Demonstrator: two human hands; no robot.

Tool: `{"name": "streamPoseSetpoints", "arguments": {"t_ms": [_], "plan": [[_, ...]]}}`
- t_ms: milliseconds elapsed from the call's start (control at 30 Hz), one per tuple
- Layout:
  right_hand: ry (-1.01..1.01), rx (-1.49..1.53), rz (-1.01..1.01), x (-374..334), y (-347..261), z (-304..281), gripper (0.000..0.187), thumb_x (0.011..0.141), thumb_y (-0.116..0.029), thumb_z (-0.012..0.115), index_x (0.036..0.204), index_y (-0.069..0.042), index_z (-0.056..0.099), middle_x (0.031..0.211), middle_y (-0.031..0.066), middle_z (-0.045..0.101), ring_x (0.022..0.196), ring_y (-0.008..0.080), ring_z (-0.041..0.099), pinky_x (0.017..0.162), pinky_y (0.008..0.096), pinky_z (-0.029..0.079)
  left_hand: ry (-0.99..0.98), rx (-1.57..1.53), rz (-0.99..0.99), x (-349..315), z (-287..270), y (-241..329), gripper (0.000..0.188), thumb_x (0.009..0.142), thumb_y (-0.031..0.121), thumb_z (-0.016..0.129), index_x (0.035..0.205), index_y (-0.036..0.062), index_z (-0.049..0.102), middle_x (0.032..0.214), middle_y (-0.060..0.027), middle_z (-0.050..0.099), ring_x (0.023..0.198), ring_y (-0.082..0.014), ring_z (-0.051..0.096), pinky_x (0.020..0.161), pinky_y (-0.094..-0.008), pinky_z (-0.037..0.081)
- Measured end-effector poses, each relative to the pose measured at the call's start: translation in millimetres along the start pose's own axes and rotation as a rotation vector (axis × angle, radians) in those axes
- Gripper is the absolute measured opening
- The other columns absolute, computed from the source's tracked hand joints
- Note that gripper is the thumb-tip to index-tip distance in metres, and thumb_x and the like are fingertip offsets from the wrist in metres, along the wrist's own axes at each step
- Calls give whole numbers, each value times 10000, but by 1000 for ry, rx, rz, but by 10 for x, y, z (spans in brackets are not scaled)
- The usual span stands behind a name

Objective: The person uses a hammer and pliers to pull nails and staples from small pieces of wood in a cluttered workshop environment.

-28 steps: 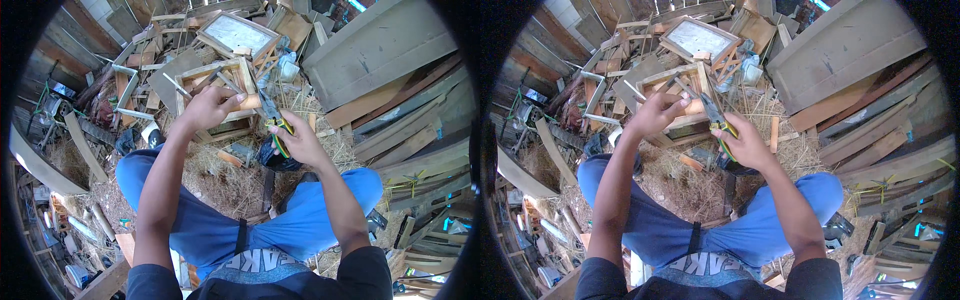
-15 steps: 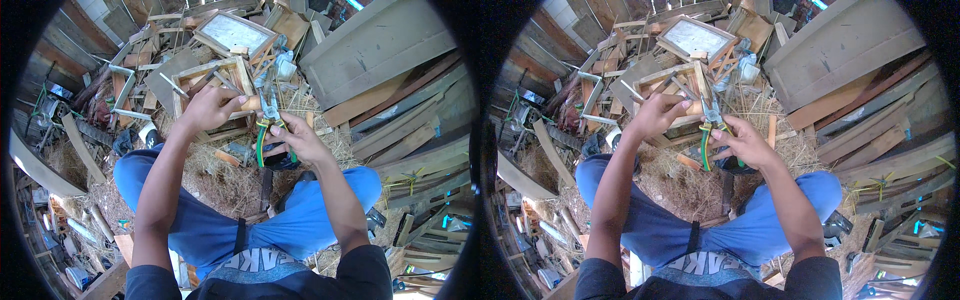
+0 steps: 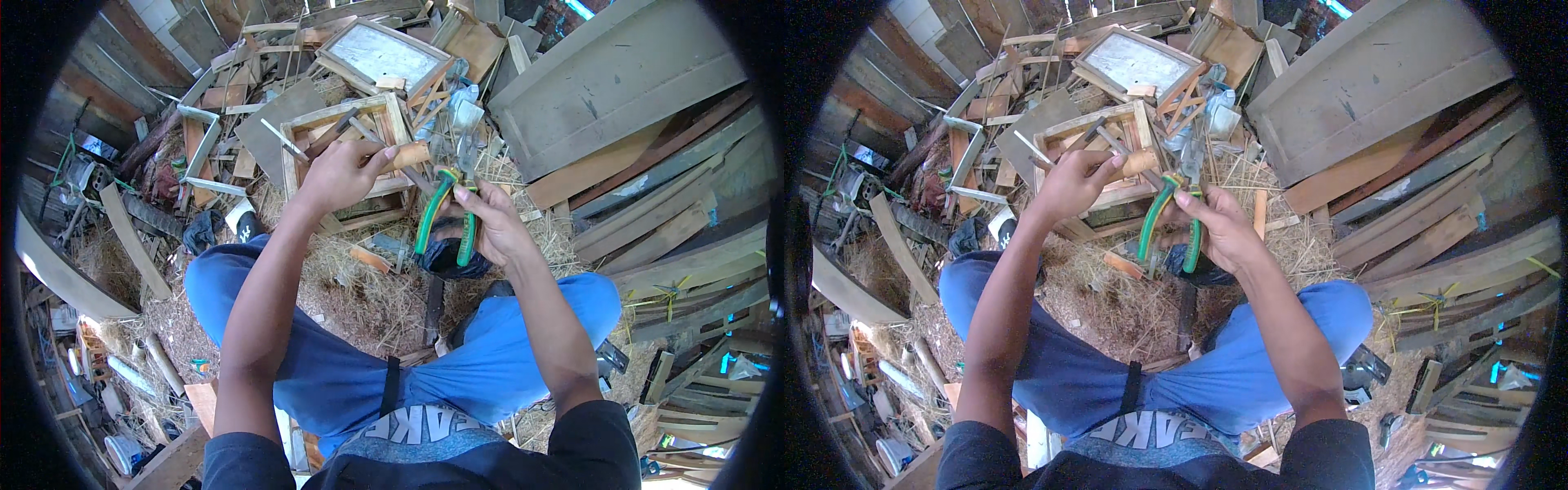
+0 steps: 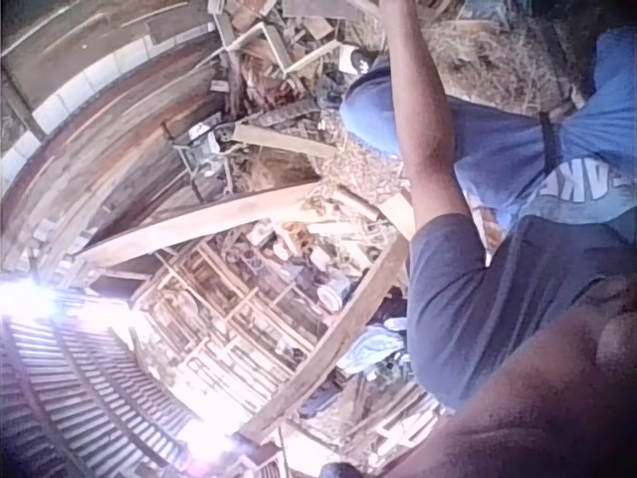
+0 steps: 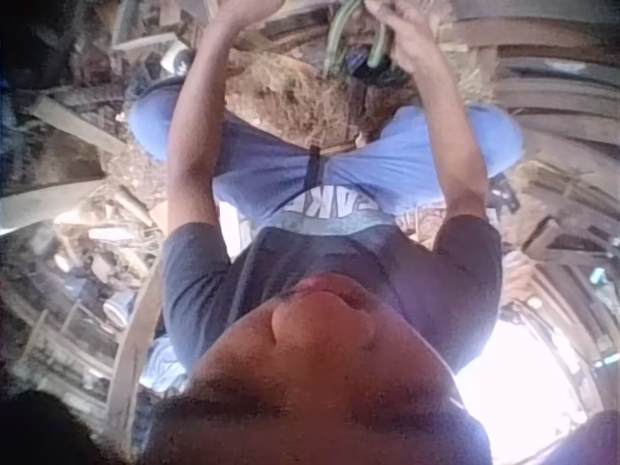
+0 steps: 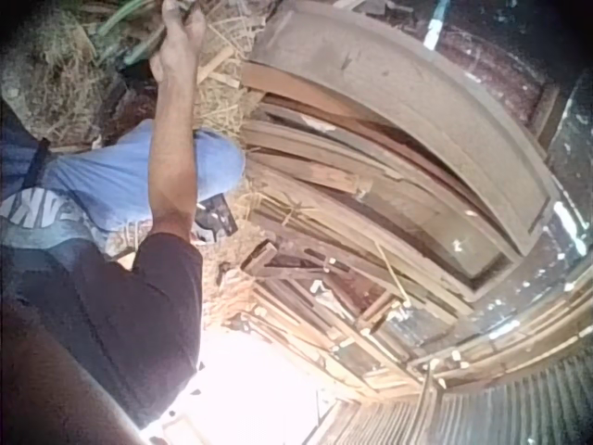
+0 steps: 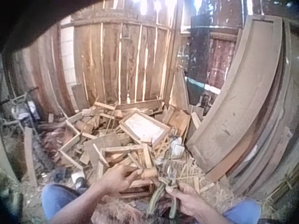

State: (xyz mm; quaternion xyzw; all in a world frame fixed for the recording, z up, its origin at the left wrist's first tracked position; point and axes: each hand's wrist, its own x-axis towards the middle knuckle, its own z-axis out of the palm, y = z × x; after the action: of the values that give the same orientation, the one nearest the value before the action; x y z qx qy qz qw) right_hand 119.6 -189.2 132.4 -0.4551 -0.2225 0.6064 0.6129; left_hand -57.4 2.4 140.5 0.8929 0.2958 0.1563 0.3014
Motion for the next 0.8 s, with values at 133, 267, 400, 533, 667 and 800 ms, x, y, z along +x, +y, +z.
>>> {"name": "streamPoseSetpoints", "arguments": {"t_ms": [133, 267, 400, 533, 667, 800], "plan": [[95, 178, 20, 40, -25, -103, 467, 1018, -263, 608, 1359, 47, 531, 894, 62, 651, 647, 95, 586, 482, 233, 486, -18, -76, -2, 37, 41, 1, 508, 1022, 449, 558, 974, -29, 725, 629, -171, 610, 616, -244, 614, 638, -408, 483], [-121, 539, -43, 92, 106, -424, 439, 1001, -263, 588, 1359, -15, 539, 795, 39, 609, 569, 80, 509, 672, 307, 543, -162, -197, -193, 67, 73, 24, 518, 1028, 488, 503, 1108, 31, 731, 754, -172, 695, 794, -312, 701, 772, -422, 523], [188, 625, -85, 10, -79, 138, 525, 1002, -271, 541, 1498, -139, 432, 947, 82, 616, 762, 211, 593, 965, 607, 494, -225, -338, -301, 34, 70, -11, 561, 1031, 508, 500, 1084, -5, 723, 606, -76, 606, 614, -177, 632, 639, -364, 499], [134, 626, -92, -10, -130, 104, 552, 998, -343, 540, 1522, -225, 411, 997, 98, 610, 879, 273, 576, 921, 577, 477, -221, -471, -286, 44, 121, 8, 527, 1034, 498, 531, 924, 4, 678, 564, 28, 488, 481, -76, 451, 460, -269, 339], [-131, 672, 24, 33, 1, -151, 496, 1021, -356, 509, 1484, -203, 416, 1103, 107, 581, 926, 254, 564, 803, 500, 488, -250, -379, -311, 48, 111, 24, 566, 1033, 507, 504, 1077, -16, 718, 568, -37, 569, 543, -142, 586, 554, -336, 458], [27, 316, 27, 65, 80, -99, 509, 1026, -319, 548, 1493, -167, 415, 1066, 75, 580, 860, 191, 551, 736, 385, 493, -255, -351, -287, 47, 128, 50, 556, 1030, 500, 511, 1134, -7, 714, 596, -58, 597, 586, -159, 615, 598, -347, 480]]}}
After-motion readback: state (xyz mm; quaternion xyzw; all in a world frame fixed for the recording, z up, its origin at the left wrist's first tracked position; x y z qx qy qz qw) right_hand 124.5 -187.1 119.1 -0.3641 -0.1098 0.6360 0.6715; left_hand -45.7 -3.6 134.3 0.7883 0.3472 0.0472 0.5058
